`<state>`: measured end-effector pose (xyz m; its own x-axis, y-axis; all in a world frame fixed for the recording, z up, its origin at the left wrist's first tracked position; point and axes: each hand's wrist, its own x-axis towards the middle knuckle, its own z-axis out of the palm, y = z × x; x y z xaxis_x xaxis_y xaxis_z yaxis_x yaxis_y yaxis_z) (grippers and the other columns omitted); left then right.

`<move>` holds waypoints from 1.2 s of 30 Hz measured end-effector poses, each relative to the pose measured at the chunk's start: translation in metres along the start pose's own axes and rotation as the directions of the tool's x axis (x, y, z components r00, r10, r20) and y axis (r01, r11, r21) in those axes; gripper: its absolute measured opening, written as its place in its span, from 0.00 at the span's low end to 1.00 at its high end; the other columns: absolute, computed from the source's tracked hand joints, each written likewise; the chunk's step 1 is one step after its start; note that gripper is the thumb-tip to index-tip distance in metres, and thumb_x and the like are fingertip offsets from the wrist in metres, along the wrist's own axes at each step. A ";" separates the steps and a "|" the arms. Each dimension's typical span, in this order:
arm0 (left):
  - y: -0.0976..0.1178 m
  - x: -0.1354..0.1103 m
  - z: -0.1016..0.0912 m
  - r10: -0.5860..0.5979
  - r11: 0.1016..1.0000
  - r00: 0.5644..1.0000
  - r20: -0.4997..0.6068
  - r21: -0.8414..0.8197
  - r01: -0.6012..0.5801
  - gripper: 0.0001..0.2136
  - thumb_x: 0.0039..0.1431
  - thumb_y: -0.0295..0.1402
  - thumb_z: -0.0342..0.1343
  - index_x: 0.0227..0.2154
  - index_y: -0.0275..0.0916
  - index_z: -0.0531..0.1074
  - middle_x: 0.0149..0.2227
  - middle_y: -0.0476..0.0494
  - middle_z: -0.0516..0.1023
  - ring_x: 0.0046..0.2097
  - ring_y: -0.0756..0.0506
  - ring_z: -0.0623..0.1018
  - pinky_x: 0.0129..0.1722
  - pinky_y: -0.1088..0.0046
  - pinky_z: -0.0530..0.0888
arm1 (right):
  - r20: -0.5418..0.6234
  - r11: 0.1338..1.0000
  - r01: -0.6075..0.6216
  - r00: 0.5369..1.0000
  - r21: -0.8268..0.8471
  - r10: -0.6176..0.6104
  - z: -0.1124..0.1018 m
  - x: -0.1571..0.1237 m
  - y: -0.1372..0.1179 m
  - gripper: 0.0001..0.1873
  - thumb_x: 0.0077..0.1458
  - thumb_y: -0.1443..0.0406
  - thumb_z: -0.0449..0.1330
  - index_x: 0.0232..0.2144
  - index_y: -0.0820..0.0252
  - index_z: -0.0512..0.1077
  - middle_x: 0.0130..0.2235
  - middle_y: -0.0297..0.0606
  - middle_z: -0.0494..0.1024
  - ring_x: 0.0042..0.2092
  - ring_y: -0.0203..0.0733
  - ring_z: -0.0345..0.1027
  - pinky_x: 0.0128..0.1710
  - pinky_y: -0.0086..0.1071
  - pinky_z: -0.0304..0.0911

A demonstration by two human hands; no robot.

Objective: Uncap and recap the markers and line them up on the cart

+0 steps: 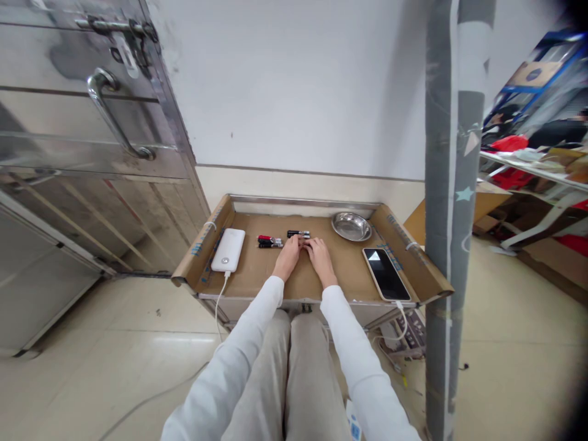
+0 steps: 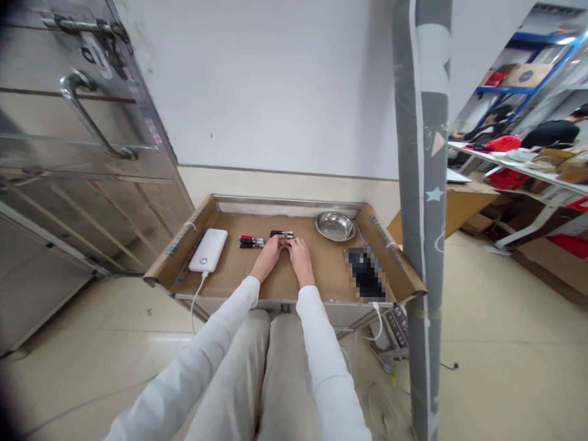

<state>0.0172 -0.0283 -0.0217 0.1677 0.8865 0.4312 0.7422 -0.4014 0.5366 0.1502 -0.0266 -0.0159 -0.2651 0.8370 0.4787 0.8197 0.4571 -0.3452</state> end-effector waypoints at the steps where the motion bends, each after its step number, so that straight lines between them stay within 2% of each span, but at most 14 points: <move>1: 0.001 0.000 0.000 0.005 1.000 1.000 -0.004 -0.028 -0.005 0.11 0.63 0.24 0.41 0.46 0.35 0.62 0.44 0.38 0.72 0.47 0.46 0.72 0.48 0.67 0.70 | 0.004 1.000 0.004 1.000 0.002 -0.004 0.000 0.000 -0.001 0.13 0.62 0.67 0.48 0.38 0.58 0.73 0.37 0.41 0.73 0.41 0.44 0.62 0.43 0.35 0.58; 3: 0.003 -0.001 -0.001 0.021 1.000 1.000 -0.013 -0.010 -0.021 0.14 0.61 0.21 0.39 0.48 0.35 0.61 0.46 0.37 0.71 0.49 0.46 0.72 0.49 0.67 0.70 | -0.002 1.000 -0.001 1.000 -0.012 0.001 -0.001 -0.001 -0.002 0.14 0.62 0.67 0.48 0.38 0.58 0.74 0.37 0.41 0.73 0.40 0.44 0.63 0.43 0.35 0.58; 6: 0.006 -0.001 -0.004 0.088 0.986 0.996 -0.004 0.141 -0.086 0.18 0.57 0.19 0.40 0.50 0.35 0.62 0.51 0.35 0.68 0.55 0.44 0.67 0.54 0.63 0.66 | -0.058 0.998 -0.034 0.998 -0.044 0.031 -0.002 -0.003 -0.003 0.15 0.62 0.67 0.47 0.39 0.58 0.74 0.37 0.42 0.74 0.41 0.44 0.63 0.43 0.35 0.58; 10: 0.008 -0.002 -0.004 0.137 0.949 0.990 0.020 0.282 -0.137 0.21 0.58 0.21 0.42 0.56 0.34 0.58 0.58 0.35 0.63 0.61 0.42 0.59 0.58 0.61 0.60 | -0.167 0.991 -0.122 0.980 -0.062 0.111 -0.006 -0.007 -0.003 0.18 0.64 0.65 0.44 0.41 0.58 0.74 0.38 0.43 0.75 0.40 0.42 0.65 0.44 0.34 0.57; 12: 0.010 -0.004 -0.004 0.110 0.935 0.994 0.018 0.336 -0.109 0.18 0.61 0.25 0.43 0.54 0.34 0.60 0.55 0.35 0.66 0.59 0.41 0.61 0.56 0.61 0.61 | -0.198 0.985 -0.162 0.969 -0.064 0.146 -0.008 -0.010 -0.003 0.18 0.65 0.64 0.44 0.42 0.58 0.74 0.37 0.43 0.76 0.39 0.42 0.66 0.44 0.34 0.57; 14: 0.013 -0.007 -0.005 0.070 0.915 0.997 0.025 0.397 -0.075 0.12 0.63 0.31 0.44 0.47 0.35 0.65 0.49 0.35 0.69 0.54 0.39 0.66 0.52 0.60 0.63 | -0.205 0.982 -0.180 0.965 -0.063 0.164 -0.010 -0.013 -0.004 0.18 0.65 0.63 0.44 0.43 0.58 0.73 0.38 0.42 0.77 0.39 0.42 0.66 0.43 0.34 0.57; 17: 0.018 -0.013 -0.007 0.057 0.893 0.997 0.057 0.443 -0.076 0.10 0.64 0.37 0.45 0.39 0.36 0.67 0.42 0.38 0.71 0.46 0.40 0.69 0.47 0.61 0.65 | -0.193 0.980 -0.187 0.966 -0.064 0.171 -0.011 -0.017 -0.006 0.18 0.65 0.62 0.45 0.43 0.59 0.73 0.38 0.41 0.78 0.38 0.42 0.67 0.42 0.33 0.57; 22: 0.022 -0.021 -0.011 0.062 0.888 0.998 -0.020 0.457 -0.046 0.09 0.65 0.35 0.44 0.38 0.36 0.66 0.39 0.40 0.70 0.42 0.43 0.70 0.43 0.66 0.66 | -0.165 0.978 -0.191 0.970 -0.083 0.176 -0.013 -0.022 -0.011 0.17 0.64 0.62 0.45 0.41 0.59 0.73 0.37 0.42 0.78 0.38 0.43 0.68 0.42 0.34 0.57; 25: 0.021 -0.021 -0.012 0.063 0.899 0.997 -0.050 0.437 -0.035 0.08 0.65 0.33 0.44 0.38 0.35 0.66 0.39 0.40 0.70 0.41 0.43 0.71 0.42 0.67 0.67 | -0.125 0.989 -0.135 0.984 -0.055 0.128 -0.016 -0.024 -0.015 0.16 0.64 0.63 0.45 0.41 0.59 0.72 0.38 0.42 0.78 0.39 0.44 0.69 0.43 0.35 0.58; 27: 0.020 -0.021 -0.013 0.065 0.917 0.996 -0.057 0.398 -0.037 0.08 0.65 0.33 0.44 0.38 0.36 0.66 0.38 0.40 0.70 0.41 0.44 0.71 0.41 0.68 0.67 | -0.095 0.997 -0.074 0.993 -0.004 0.074 -0.019 -0.024 -0.019 0.16 0.63 0.65 0.45 0.45 0.59 0.70 0.42 0.43 0.77 0.42 0.44 0.69 0.45 0.36 0.59; 29: 0.021 -0.022 -0.015 0.032 0.930 0.996 -0.080 0.367 -0.001 0.08 0.65 0.33 0.44 0.38 0.36 0.66 0.37 0.40 0.70 0.39 0.45 0.72 0.40 0.69 0.68 | -0.041 0.997 0.003 0.999 0.072 -0.001 -0.023 -0.024 -0.024 0.20 0.61 0.67 0.45 0.54 0.57 0.64 0.48 0.42 0.75 0.46 0.43 0.69 0.47 0.37 0.60; 32: 0.024 -0.026 -0.020 -0.081 0.914 0.977 -0.199 0.377 0.153 0.09 0.64 0.35 0.45 0.36 0.36 0.66 0.37 0.40 0.71 0.39 0.44 0.72 0.40 0.69 0.68 | 0.052 0.985 0.089 0.994 0.150 -0.098 -0.025 -0.022 -0.030 0.30 0.58 0.69 0.45 0.62 0.53 0.50 0.56 0.40 0.68 0.54 0.42 0.64 0.50 0.37 0.60; 34: 0.026 -0.030 -0.023 -0.152 0.876 0.941 -0.303 0.400 0.270 0.09 0.64 0.35 0.45 0.37 0.36 0.66 0.39 0.38 0.71 0.42 0.41 0.71 0.42 0.65 0.68 | 0.050 0.989 0.077 0.995 0.123 -0.084 -0.022 -0.018 -0.030 0.30 0.59 0.68 0.45 0.63 0.54 0.49 0.58 0.42 0.66 0.56 0.43 0.61 0.53 0.39 0.59; 36: 0.027 -0.033 -0.025 -0.207 0.837 0.912 -0.354 0.420 0.352 0.10 0.64 0.34 0.44 0.40 0.35 0.66 0.41 0.35 0.70 0.44 0.39 0.70 0.43 0.62 0.68 | 0.030 0.997 0.051 0.998 0.062 -0.053 -0.016 -0.014 -0.027 0.28 0.59 0.68 0.44 0.62 0.55 0.53 0.60 0.41 0.62 0.59 0.43 0.57 0.54 0.40 0.57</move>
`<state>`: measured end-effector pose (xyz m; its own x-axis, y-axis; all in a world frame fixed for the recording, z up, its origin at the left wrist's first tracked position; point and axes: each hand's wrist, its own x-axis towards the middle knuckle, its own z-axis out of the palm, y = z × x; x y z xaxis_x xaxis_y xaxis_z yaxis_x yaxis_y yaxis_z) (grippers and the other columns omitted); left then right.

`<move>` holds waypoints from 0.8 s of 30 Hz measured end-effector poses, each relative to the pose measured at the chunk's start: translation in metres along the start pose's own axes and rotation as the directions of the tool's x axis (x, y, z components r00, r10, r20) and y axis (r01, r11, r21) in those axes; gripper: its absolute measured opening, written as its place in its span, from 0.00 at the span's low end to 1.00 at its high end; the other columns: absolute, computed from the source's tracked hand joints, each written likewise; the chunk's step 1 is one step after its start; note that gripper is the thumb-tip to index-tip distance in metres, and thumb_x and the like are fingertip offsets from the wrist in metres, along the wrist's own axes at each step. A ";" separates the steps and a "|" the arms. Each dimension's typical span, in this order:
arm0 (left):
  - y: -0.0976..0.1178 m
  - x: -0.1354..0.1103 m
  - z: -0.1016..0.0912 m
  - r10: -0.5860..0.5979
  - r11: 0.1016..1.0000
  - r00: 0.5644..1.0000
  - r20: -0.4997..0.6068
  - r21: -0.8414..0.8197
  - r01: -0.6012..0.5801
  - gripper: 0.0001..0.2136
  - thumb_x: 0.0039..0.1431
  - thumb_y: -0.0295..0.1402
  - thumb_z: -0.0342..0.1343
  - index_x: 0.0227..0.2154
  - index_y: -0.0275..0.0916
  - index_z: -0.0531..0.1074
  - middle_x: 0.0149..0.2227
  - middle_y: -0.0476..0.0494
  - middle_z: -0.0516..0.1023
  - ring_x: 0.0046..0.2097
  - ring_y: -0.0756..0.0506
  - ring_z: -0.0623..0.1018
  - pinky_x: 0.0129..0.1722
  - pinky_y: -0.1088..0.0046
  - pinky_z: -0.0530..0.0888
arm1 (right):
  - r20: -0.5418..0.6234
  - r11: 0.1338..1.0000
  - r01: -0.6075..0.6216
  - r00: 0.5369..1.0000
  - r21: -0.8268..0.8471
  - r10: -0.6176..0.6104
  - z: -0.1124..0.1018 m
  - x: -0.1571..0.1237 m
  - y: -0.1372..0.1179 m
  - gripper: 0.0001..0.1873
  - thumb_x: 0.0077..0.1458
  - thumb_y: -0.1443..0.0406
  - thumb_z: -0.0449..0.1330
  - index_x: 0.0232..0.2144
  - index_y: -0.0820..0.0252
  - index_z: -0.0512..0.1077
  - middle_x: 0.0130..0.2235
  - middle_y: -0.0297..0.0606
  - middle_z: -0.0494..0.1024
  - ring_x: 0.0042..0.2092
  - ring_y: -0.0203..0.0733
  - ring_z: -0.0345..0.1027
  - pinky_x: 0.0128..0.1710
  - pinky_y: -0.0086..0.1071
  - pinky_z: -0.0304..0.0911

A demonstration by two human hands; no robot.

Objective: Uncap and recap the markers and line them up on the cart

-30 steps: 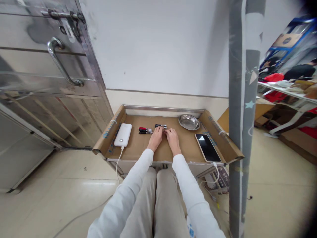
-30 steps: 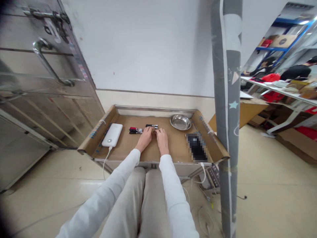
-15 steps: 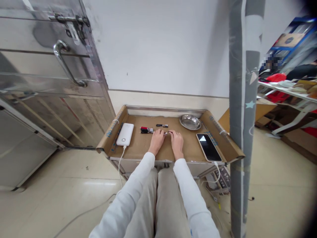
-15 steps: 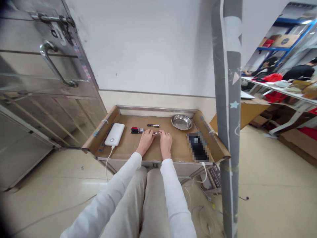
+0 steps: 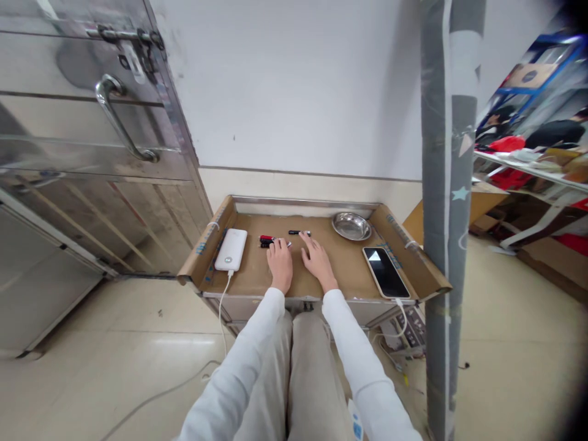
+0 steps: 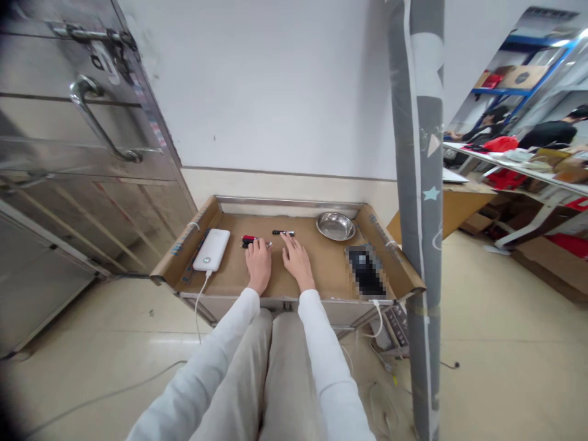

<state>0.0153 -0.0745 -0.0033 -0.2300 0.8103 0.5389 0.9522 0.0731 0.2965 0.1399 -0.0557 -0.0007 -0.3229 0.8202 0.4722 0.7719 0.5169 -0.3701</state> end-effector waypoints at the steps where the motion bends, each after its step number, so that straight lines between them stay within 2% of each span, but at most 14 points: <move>1: 0.000 -0.001 0.000 -0.027 0.999 1.000 0.007 0.018 0.026 0.10 0.64 0.33 0.43 0.41 0.34 0.66 0.43 0.34 0.70 0.44 0.38 0.70 0.43 0.60 0.68 | -0.021 0.999 -0.026 0.999 -0.035 0.025 0.004 0.002 0.002 0.26 0.60 0.67 0.44 0.60 0.55 0.56 0.61 0.41 0.61 0.61 0.44 0.54 0.55 0.41 0.56; 6: -0.002 -0.004 0.004 -0.074 0.997 0.996 0.047 0.008 0.074 0.13 0.64 0.27 0.39 0.46 0.30 0.64 0.43 0.31 0.68 0.45 0.38 0.69 0.44 0.60 0.68 | -0.057 0.987 -0.089 0.995 -0.136 0.081 0.020 0.015 0.014 0.20 0.61 0.66 0.45 0.54 0.54 0.65 0.62 0.42 0.58 0.61 0.47 0.51 0.55 0.45 0.55; 11: -0.003 -0.005 0.007 -0.054 0.999 0.999 0.002 -0.002 0.054 0.12 0.62 0.23 0.38 0.41 0.30 0.65 0.40 0.32 0.68 0.45 0.39 0.68 0.46 0.59 0.68 | -0.035 0.987 -0.066 0.997 -0.143 0.062 0.024 0.025 0.018 0.20 0.60 0.65 0.47 0.53 0.52 0.66 0.62 0.41 0.58 0.61 0.48 0.50 0.56 0.47 0.52; 16: -0.004 -0.003 0.005 -0.006 0.999 0.998 0.062 -0.038 0.008 0.14 0.58 0.20 0.39 0.43 0.27 0.65 0.42 0.29 0.68 0.48 0.36 0.67 0.49 0.55 0.66 | -0.015 0.994 -0.006 1.000 -0.109 0.004 0.020 0.025 0.019 0.19 0.58 0.67 0.49 0.50 0.49 0.68 0.59 0.39 0.62 0.59 0.47 0.53 0.54 0.44 0.53; 19: 0.000 0.001 0.009 0.112 0.992 0.989 0.096 -0.069 -0.106 0.15 0.57 0.19 0.40 0.45 0.26 0.65 0.45 0.28 0.67 0.52 0.35 0.66 0.52 0.54 0.64 | -0.074 0.990 -0.069 0.995 -0.121 0.060 0.018 0.025 0.020 0.20 0.57 0.69 0.48 0.50 0.53 0.68 0.54 0.43 0.66 0.53 0.47 0.58 0.50 0.41 0.55; 22: 0.005 0.006 0.019 0.266 0.963 0.956 0.124 -0.078 -0.258 0.14 0.58 0.20 0.40 0.44 0.26 0.66 0.45 0.30 0.68 0.52 0.36 0.66 0.53 0.56 0.64 | -0.124 0.970 -0.163 0.982 -0.179 0.142 0.019 0.027 0.022 0.20 0.57 0.71 0.47 0.50 0.57 0.68 0.49 0.47 0.68 0.49 0.48 0.59 0.47 0.40 0.56; 24: 0.008 0.010 0.027 0.309 0.950 0.941 0.138 -0.089 -0.299 0.13 0.59 0.20 0.39 0.43 0.28 0.67 0.43 0.32 0.69 0.51 0.38 0.67 0.52 0.58 0.66 | -0.130 0.958 -0.196 0.977 -0.211 0.171 0.020 0.028 0.024 0.18 0.57 0.70 0.48 0.47 0.59 0.69 0.48 0.47 0.68 0.47 0.48 0.59 0.46 0.39 0.55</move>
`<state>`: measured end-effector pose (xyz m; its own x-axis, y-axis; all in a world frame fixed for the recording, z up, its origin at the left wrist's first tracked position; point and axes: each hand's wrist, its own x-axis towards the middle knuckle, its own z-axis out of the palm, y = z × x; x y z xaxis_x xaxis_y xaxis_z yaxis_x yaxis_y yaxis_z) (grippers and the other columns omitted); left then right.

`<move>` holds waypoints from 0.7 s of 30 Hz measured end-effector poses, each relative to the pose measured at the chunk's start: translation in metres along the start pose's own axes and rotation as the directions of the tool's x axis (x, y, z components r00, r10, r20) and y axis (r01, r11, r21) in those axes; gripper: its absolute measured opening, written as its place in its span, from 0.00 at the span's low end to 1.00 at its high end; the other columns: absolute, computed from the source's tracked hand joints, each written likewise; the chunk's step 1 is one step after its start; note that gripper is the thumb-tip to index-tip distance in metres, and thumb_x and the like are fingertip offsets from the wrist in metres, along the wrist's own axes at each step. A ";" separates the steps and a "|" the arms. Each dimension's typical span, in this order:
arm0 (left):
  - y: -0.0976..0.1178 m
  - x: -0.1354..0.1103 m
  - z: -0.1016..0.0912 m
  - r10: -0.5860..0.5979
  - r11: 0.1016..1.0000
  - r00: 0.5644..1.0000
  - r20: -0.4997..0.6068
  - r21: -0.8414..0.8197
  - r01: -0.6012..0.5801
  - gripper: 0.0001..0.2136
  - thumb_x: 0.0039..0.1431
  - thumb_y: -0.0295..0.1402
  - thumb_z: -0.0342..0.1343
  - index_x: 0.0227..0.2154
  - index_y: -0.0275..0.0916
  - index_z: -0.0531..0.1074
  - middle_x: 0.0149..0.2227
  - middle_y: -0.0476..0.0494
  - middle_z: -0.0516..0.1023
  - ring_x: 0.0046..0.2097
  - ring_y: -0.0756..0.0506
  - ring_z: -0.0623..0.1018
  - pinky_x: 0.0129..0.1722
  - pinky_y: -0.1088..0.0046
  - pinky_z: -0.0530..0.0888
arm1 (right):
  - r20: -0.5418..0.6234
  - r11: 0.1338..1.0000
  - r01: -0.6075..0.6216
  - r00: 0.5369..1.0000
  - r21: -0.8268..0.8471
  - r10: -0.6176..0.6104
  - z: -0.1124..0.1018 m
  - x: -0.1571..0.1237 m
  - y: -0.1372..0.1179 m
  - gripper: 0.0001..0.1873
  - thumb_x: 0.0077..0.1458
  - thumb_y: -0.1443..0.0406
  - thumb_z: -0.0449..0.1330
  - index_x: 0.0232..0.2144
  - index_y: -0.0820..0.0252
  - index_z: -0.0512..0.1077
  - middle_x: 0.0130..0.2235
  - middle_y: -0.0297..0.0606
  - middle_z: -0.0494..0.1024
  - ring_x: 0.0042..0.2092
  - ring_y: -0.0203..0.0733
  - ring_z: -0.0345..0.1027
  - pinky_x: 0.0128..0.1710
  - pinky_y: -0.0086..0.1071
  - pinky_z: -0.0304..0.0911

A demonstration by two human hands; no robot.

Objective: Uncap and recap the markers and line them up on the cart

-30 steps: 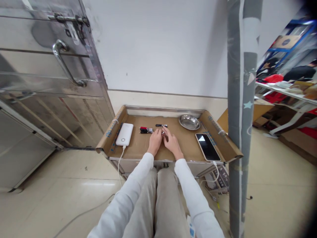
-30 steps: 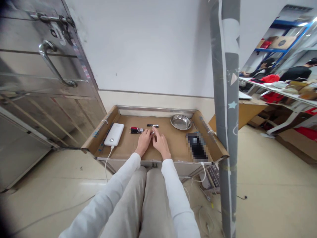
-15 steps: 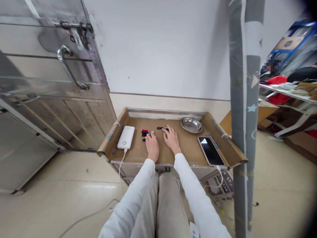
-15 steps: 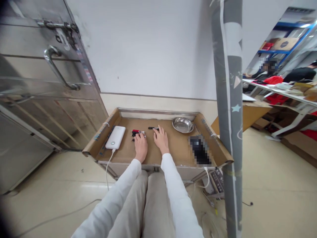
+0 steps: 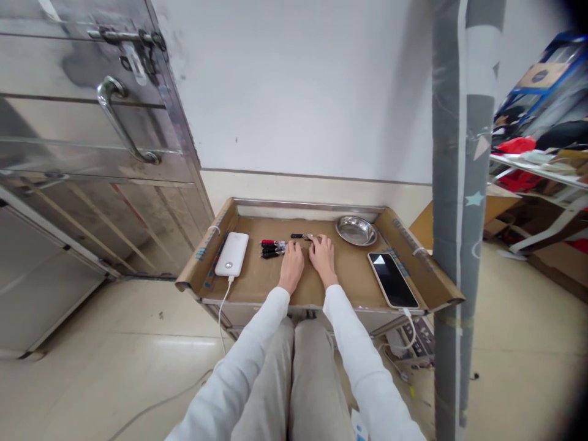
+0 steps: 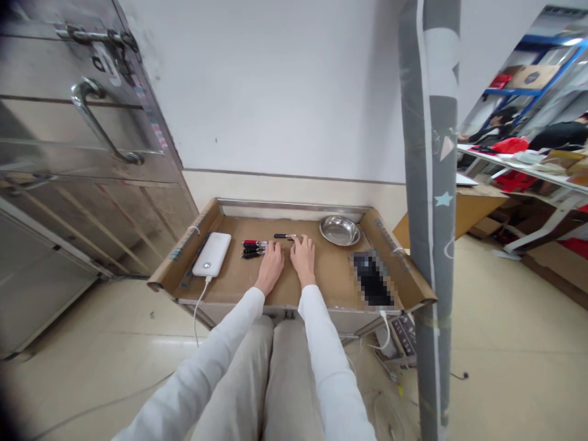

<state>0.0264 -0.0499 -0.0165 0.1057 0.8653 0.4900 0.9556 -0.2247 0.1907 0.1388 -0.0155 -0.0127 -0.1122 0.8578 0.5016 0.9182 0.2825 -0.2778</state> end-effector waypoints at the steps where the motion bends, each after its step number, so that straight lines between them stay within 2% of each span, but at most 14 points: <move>1: 0.000 0.003 0.004 -0.001 1.000 1.000 0.005 -0.011 0.001 0.13 0.60 0.20 0.39 0.42 0.29 0.67 0.43 0.33 0.69 0.50 0.39 0.68 0.52 0.58 0.66 | 0.004 1.000 -0.005 1.000 -0.009 0.005 0.001 0.000 0.001 0.16 0.57 0.70 0.48 0.45 0.59 0.70 0.46 0.47 0.68 0.47 0.48 0.59 0.45 0.39 0.55; 5: -0.002 0.010 0.014 -0.011 0.997 0.999 0.034 -0.082 0.014 0.13 0.61 0.20 0.38 0.40 0.31 0.67 0.42 0.34 0.69 0.48 0.41 0.69 0.50 0.59 0.67 | 0.014 1.000 -0.003 1.000 -0.006 0.003 0.002 -0.002 0.003 0.12 0.59 0.68 0.49 0.39 0.60 0.71 0.41 0.45 0.70 0.44 0.47 0.60 0.42 0.37 0.55; 11: -0.008 0.012 0.019 -0.036 0.974 0.998 0.053 -0.222 0.047 0.12 0.63 0.22 0.38 0.38 0.34 0.67 0.42 0.38 0.68 0.47 0.43 0.69 0.49 0.60 0.68 | 0.049 0.998 0.025 0.998 0.053 -0.027 0.000 -0.009 0.005 0.12 0.62 0.64 0.48 0.38 0.58 0.72 0.39 0.43 0.72 0.42 0.45 0.62 0.42 0.36 0.55; 16: -0.010 0.014 0.020 0.008 0.960 0.997 0.078 -0.281 0.014 0.12 0.62 0.21 0.38 0.38 0.35 0.67 0.43 0.38 0.69 0.47 0.44 0.69 0.50 0.60 0.68 | 0.032 0.989 0.031 0.999 0.141 -0.036 0.002 -0.009 0.008 0.14 0.62 0.66 0.48 0.37 0.58 0.74 0.37 0.42 0.73 0.41 0.45 0.62 0.42 0.36 0.56; 21: -0.010 0.018 0.021 0.038 0.923 0.997 0.064 -0.385 -0.011 0.14 0.60 0.19 0.39 0.44 0.34 0.64 0.45 0.37 0.70 0.49 0.44 0.70 0.51 0.62 0.68 | 0.037 0.955 0.069 0.996 0.289 -0.084 0.007 -0.009 0.012 0.14 0.60 0.69 0.47 0.38 0.59 0.73 0.38 0.42 0.73 0.41 0.44 0.63 0.44 0.37 0.59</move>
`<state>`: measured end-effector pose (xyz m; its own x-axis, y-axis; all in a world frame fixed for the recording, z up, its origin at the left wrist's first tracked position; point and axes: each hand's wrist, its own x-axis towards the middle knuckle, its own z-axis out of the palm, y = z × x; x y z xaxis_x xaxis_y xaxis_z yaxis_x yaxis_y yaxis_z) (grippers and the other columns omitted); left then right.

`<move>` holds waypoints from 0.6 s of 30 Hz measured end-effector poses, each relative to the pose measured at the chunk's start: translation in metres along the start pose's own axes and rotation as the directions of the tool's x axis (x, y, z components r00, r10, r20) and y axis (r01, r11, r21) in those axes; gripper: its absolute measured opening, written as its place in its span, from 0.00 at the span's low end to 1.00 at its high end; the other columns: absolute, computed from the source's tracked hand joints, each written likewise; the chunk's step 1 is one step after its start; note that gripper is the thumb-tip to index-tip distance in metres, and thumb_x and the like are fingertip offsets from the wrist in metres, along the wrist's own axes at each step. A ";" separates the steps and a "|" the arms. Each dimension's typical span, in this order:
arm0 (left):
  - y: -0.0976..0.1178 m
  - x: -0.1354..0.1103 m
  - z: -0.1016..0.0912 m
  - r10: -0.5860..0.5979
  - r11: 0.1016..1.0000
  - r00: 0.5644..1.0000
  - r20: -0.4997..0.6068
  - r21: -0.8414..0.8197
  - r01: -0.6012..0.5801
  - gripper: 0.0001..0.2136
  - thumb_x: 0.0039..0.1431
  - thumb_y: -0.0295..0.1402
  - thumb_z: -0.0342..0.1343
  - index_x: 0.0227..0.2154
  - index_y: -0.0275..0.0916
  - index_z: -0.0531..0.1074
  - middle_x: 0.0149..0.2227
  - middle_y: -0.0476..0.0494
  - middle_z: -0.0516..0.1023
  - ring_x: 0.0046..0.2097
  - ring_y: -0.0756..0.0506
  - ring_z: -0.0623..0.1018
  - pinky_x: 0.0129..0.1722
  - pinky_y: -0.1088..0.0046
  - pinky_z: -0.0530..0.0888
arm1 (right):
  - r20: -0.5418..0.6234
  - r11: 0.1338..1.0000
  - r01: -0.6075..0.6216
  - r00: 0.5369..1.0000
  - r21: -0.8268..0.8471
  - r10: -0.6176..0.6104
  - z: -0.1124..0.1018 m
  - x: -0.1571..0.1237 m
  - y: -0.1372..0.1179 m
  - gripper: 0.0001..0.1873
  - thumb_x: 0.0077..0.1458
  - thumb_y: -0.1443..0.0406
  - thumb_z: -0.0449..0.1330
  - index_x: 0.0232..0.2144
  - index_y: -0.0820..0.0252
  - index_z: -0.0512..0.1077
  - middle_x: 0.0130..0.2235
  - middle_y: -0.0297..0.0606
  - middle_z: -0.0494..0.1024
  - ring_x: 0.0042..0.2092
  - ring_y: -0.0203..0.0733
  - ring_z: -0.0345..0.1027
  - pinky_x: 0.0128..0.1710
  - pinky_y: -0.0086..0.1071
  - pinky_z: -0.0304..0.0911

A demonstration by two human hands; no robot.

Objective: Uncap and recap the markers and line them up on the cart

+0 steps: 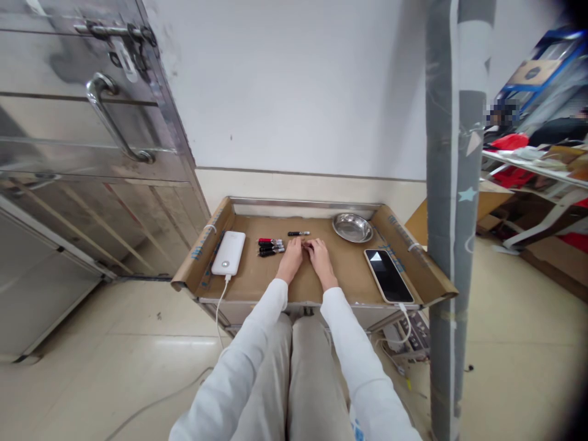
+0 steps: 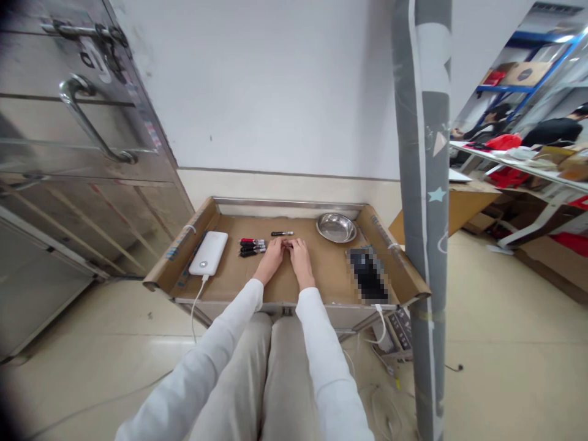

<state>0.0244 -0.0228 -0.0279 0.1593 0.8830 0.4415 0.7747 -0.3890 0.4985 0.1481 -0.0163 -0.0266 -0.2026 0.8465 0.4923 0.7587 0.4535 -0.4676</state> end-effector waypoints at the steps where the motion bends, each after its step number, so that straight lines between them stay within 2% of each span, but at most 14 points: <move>1: 0.001 0.000 0.000 0.013 1.000 1.000 0.001 -0.014 -0.013 0.15 0.59 0.18 0.38 0.45 0.33 0.64 0.45 0.36 0.71 0.50 0.44 0.70 0.52 0.63 0.68 | 0.003 1.000 0.000 1.000 0.001 0.000 0.000 -0.001 0.000 0.15 0.60 0.69 0.47 0.38 0.59 0.74 0.38 0.42 0.73 0.41 0.44 0.63 0.44 0.37 0.60; 5: 0.005 0.002 -0.003 0.104 0.995 0.994 0.027 -0.001 -0.104 0.21 0.56 0.16 0.38 0.51 0.31 0.61 0.51 0.33 0.68 0.56 0.45 0.66 0.56 0.65 0.66 | -0.037 0.997 -0.056 0.998 -0.049 0.054 -0.006 -0.010 -0.005 0.16 0.60 0.69 0.47 0.38 0.61 0.75 0.37 0.44 0.71 0.41 0.45 0.63 0.45 0.37 0.61; 7: 0.006 0.006 -0.003 0.135 0.989 0.991 0.024 0.054 -0.136 0.23 0.55 0.16 0.39 0.54 0.29 0.59 0.57 0.31 0.63 0.61 0.44 0.61 0.59 0.63 0.62 | -0.101 0.996 -0.090 0.991 -0.022 0.088 -0.012 -0.015 -0.010 0.17 0.61 0.68 0.45 0.40 0.62 0.74 0.39 0.45 0.71 0.42 0.44 0.63 0.44 0.36 0.61; 10: 0.006 0.014 0.001 0.114 0.979 0.993 0.020 0.170 -0.116 0.23 0.57 0.20 0.41 0.56 0.26 0.56 0.60 0.28 0.58 0.64 0.40 0.56 0.61 0.59 0.57 | -0.218 0.988 -0.146 0.964 0.045 0.153 -0.019 -0.022 -0.016 0.18 0.62 0.65 0.45 0.41 0.60 0.74 0.41 0.45 0.71 0.43 0.43 0.64 0.46 0.36 0.60; 13: 0.004 0.019 0.004 0.083 0.967 0.996 0.034 0.239 -0.089 0.20 0.60 0.24 0.43 0.56 0.28 0.58 0.58 0.29 0.62 0.62 0.39 0.59 0.60 0.58 0.58 | -0.261 0.982 -0.155 0.949 0.108 0.178 -0.023 -0.027 -0.018 0.18 0.62 0.63 0.45 0.41 0.59 0.75 0.40 0.44 0.73 0.43 0.42 0.65 0.47 0.35 0.60; 16: 0.004 0.015 0.002 0.126 0.950 0.988 0.084 0.277 -0.145 0.15 0.63 0.26 0.41 0.51 0.33 0.64 0.49 0.35 0.70 0.54 0.42 0.67 0.56 0.60 0.61 | -0.251 0.978 -0.148 0.951 0.144 0.181 -0.023 -0.028 -0.017 0.18 0.62 0.63 0.45 0.41 0.60 0.75 0.40 0.43 0.76 0.42 0.42 0.66 0.47 0.35 0.60; 18: 0.006 0.008 -0.002 0.164 0.937 0.978 0.127 0.291 -0.195 0.13 0.64 0.28 0.41 0.45 0.35 0.67 0.44 0.38 0.71 0.49 0.43 0.70 0.54 0.61 0.63 | -0.234 0.975 -0.158 0.953 0.155 0.191 -0.023 -0.027 -0.017 0.18 0.62 0.64 0.46 0.40 0.60 0.75 0.40 0.43 0.77 0.41 0.42 0.67 0.46 0.35 0.60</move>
<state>0.0292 -0.0185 -0.0197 0.3605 0.8336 0.4186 0.8726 -0.4599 0.1643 0.1550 -0.0538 -0.0147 0.0967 0.8285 0.5516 0.6760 0.3521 -0.6473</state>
